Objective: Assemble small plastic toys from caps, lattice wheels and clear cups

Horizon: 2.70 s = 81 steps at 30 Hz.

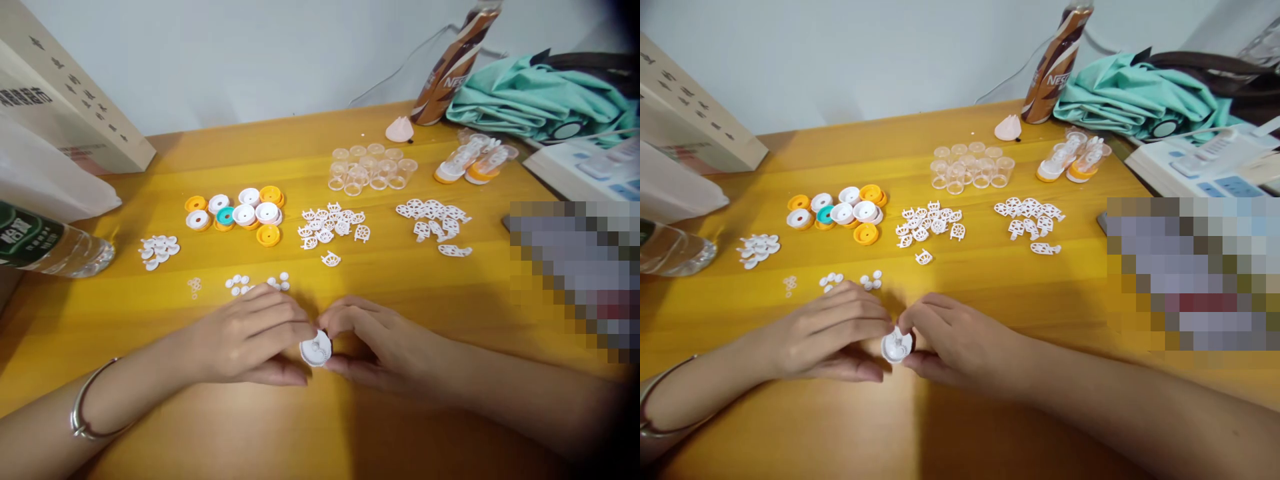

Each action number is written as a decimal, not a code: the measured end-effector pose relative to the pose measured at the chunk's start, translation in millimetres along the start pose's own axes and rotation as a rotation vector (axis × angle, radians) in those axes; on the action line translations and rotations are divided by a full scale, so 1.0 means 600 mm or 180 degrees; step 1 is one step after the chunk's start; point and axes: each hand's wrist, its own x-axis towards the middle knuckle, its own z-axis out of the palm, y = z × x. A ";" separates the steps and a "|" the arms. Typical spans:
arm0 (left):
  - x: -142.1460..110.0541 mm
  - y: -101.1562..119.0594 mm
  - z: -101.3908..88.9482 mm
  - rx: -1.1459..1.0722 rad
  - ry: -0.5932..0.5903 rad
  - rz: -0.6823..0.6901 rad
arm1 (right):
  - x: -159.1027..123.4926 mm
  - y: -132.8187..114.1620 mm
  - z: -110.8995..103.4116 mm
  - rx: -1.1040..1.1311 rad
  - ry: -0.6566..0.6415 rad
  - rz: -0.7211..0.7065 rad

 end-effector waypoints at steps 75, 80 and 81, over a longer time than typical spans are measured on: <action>0.017 0.062 0.000 0.0026 -0.0077 -0.1406 | 0.009 -0.015 0.025 -0.0815 0.0634 -0.0462; 0.015 0.058 0.001 -0.0153 -0.0048 -0.1412 | 0.008 -0.017 0.025 -0.0805 0.0607 -0.0403; 0.015 0.058 0.001 -0.0148 -0.0030 -0.1375 | 0.007 -0.017 0.026 -0.0794 0.0593 -0.0375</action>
